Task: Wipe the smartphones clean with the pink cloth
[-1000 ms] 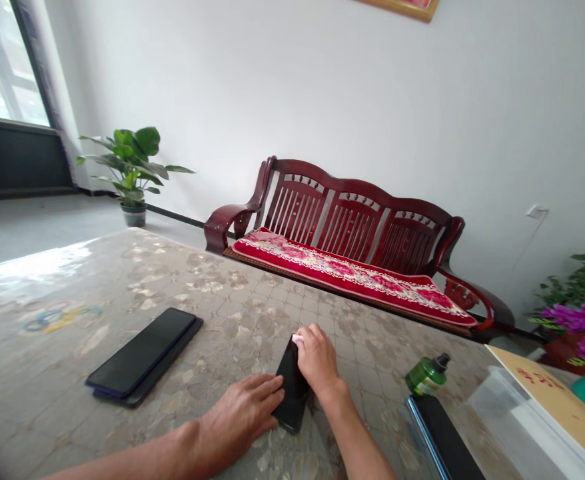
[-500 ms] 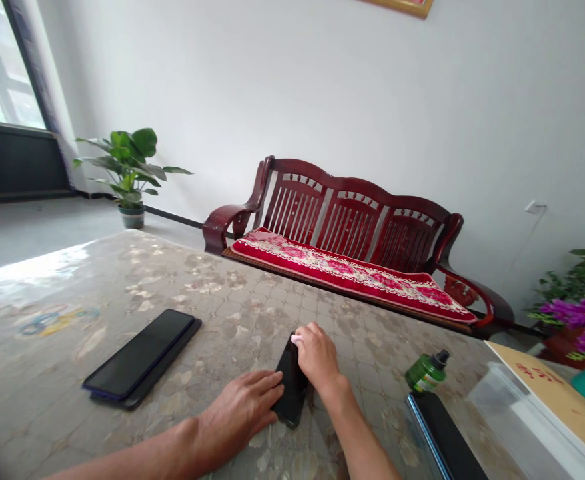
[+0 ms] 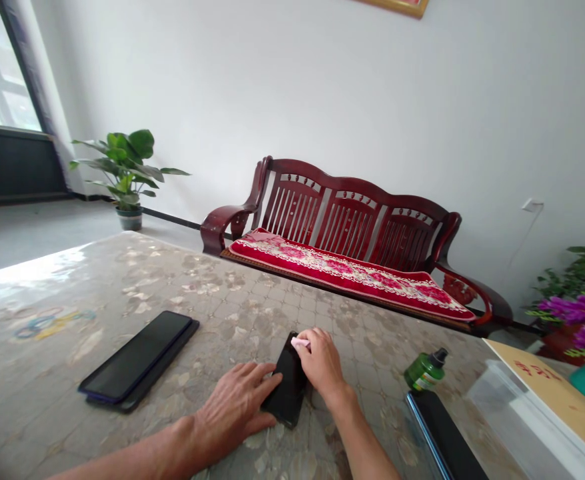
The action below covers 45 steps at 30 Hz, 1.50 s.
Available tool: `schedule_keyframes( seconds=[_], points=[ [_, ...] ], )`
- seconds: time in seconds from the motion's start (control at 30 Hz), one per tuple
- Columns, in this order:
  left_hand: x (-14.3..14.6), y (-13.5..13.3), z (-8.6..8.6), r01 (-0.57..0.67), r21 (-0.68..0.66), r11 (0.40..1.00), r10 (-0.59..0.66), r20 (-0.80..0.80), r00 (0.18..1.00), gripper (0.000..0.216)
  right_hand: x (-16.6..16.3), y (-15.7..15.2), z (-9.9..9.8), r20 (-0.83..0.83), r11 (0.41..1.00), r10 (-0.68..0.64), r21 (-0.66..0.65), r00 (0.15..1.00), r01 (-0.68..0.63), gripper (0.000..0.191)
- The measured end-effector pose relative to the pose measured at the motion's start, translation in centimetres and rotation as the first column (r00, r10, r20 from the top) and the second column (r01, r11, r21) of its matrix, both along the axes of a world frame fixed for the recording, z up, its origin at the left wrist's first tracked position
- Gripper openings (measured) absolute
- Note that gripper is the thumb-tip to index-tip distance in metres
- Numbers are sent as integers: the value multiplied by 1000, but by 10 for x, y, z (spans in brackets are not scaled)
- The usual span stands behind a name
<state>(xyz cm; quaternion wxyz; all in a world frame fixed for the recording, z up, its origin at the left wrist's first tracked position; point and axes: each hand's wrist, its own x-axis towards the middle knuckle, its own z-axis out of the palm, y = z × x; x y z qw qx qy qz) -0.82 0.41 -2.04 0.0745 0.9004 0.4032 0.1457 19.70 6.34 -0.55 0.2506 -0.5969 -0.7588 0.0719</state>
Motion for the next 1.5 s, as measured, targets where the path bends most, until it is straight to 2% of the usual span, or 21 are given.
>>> schedule_keyframes(
  seconds=[0.1, 0.33, 0.5, 0.87, 1.13, 1.3, 1.43, 1.5],
  points=[
    [0, 0, 1, -80, -14, 997, 80, 4, 997, 69, -3, 18, -9, -45, 998, -54, 32, 998, 56, 16],
    [4, 4, 0, -169, -19, 985, 168, -52, 984, 60, -22, 28, -19, -43, 996, -88, 29, 995, 89, 15],
    [5, 7, 0, -158, 21, 987, 159, -100, 982, 60, -20, 29, -20, -84, 989, -143, 14, 986, 145, 18],
    [3, 12, -9, -139, 98, 985, 146, -71, 987, 53, -18, 36, -20, -172, 977, -214, -38, 962, 210, 21],
    [2, 9, -4, -144, 116, 983, 151, -52, 987, 46, -12, 36, -19, -392, 970, -244, -97, 887, 224, 21],
    [5, 3, 3, -196, -6, 981, 196, 17, 980, 29, -8, 38, -23, -594, 972, -216, -56, 775, 228, 28],
    [8, 0, 8, -214, -189, 959, 241, 137, 961, 9, -6, 37, -24, -701, 971, -178, -10, 690, 241, 30],
    [9, 1, 8, -226, -288, 931, 293, 217, 931, 7, -7, 34, -24, -730, 971, -162, 1, 664, 239, 30]
  ],
)
